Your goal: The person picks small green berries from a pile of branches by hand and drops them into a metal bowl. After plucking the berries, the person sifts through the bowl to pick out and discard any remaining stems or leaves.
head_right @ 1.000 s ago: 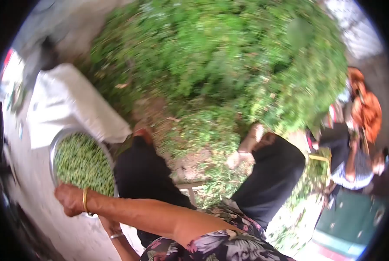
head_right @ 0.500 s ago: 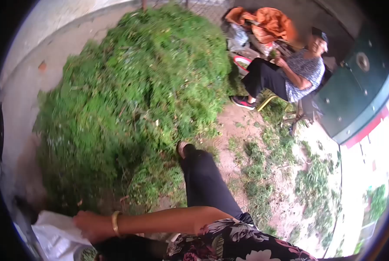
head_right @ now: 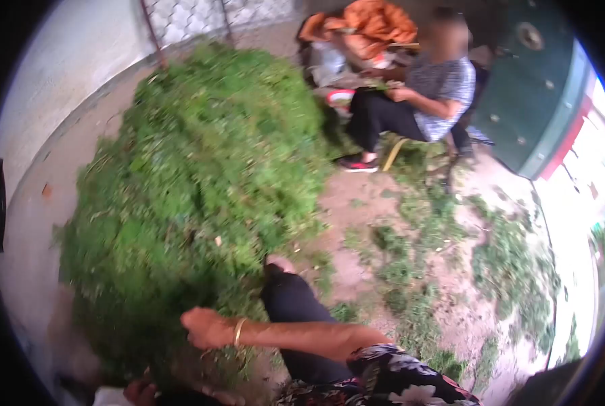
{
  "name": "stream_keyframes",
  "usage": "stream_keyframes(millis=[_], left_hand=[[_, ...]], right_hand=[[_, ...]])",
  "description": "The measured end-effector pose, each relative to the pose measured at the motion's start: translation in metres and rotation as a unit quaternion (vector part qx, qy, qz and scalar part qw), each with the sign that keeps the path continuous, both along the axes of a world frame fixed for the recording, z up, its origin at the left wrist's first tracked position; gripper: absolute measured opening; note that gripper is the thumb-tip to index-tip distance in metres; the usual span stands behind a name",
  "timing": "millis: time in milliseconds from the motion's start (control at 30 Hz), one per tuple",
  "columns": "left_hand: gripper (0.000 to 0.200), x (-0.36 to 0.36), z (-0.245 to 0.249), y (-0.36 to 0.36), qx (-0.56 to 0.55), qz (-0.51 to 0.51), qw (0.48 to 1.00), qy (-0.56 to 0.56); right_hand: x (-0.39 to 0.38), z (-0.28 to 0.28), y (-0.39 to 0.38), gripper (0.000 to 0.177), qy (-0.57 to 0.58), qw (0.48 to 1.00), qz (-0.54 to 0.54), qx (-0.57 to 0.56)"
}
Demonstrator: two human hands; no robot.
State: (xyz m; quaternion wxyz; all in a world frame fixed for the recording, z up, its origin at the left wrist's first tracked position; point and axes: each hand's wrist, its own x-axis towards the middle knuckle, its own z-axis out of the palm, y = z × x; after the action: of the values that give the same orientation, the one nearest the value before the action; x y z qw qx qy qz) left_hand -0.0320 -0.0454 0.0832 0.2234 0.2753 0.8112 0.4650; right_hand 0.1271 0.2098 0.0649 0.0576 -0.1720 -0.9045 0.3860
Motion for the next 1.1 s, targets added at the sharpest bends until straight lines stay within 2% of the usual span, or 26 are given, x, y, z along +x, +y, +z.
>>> stream_keyframes(millis=[33,67,100,133,167,200,233,300,367,433,500,633,733,800,867,933,1033,1100], left_hand=[[0.028,-0.023,-0.036,-0.014,-0.019,-0.080,0.986,0.146],[0.037,-0.046,-0.068,-0.049,-0.054,-0.156,0.944,0.284],[0.009,-0.004,-0.018,-0.014,-0.056,-0.195,0.881,0.427],[0.010,0.012,-0.011,-0.009,-0.088,-0.141,0.909,0.381],[0.010,0.018,0.011,0.012,-0.138,-0.125,0.968,0.169],[0.016,0.014,0.006,0.011,-0.112,-0.189,0.963,0.155],[0.015,0.021,0.009,0.026,-0.099,-0.159,0.980,0.071],[0.020,0.033,-0.002,0.036,-0.164,-0.157,0.972,-0.065],[0.032,0.050,-0.047,0.035,-0.173,-0.224,0.957,-0.066],[0.042,0.074,-0.082,0.034,-0.179,-0.317,0.931,0.021],[0.044,0.092,-0.138,0.043,-0.228,-0.338,0.910,0.073],[0.042,0.098,-0.205,0.078,-0.242,-0.346,0.906,0.022],[0.040,0.083,-0.272,0.092,-0.255,-0.294,0.921,-0.004],[0.028,0.064,-0.305,0.101,-0.299,-0.164,0.937,0.072],[0.029,0.035,-0.332,0.108,-0.308,-0.124,0.931,0.150],[0.030,0.005,-0.349,0.117,-0.318,-0.097,0.909,0.251],[0.031,-0.027,-0.365,0.133,-0.314,-0.109,0.902,0.275],[0.031,-0.033,-0.377,0.145,-0.332,-0.109,0.902,0.253]], right_hand=[[-0.001,-0.001,0.004,0.020,0.005,1.000,-0.001,0.007],[0.000,-0.004,0.013,0.021,0.012,1.000,0.006,0.009],[-0.002,-0.006,0.017,0.020,0.029,0.999,0.009,0.026],[-0.007,-0.012,0.021,0.021,0.031,0.998,0.022,0.050],[-0.010,-0.011,0.026,0.022,0.037,0.997,0.027,0.058],[-0.015,-0.011,0.034,0.022,0.049,0.996,0.043,0.063],[-0.020,-0.007,0.040,0.021,0.078,0.994,0.032,0.062],[-0.028,0.000,0.056,0.020,0.087,0.996,0.025,0.017],[-0.036,0.005,0.069,0.019,0.085,0.996,-0.003,-0.014],[-0.035,0.011,0.069,0.019,0.075,0.996,-0.008,-0.037],[-0.037,0.004,0.075,0.022,0.053,0.996,-0.050,-0.057],[-0.040,-0.013,0.078,0.025,0.042,0.979,-0.101,-0.169],[-0.039,0.000,0.077,0.025,-0.008,0.976,-0.103,-0.194],[-0.037,0.000,0.080,0.026,-0.020,0.966,-0.112,-0.230],[-0.037,0.000,0.081,0.025,0.014,0.946,-0.150,-0.285],[-0.038,0.001,0.085,0.024,0.007,0.947,-0.167,-0.275],[-0.039,-0.003,0.089,0.022,0.012,0.945,-0.183,-0.272],[-0.040,-0.008,0.090,0.022,0.016,0.937,-0.193,-0.291]])
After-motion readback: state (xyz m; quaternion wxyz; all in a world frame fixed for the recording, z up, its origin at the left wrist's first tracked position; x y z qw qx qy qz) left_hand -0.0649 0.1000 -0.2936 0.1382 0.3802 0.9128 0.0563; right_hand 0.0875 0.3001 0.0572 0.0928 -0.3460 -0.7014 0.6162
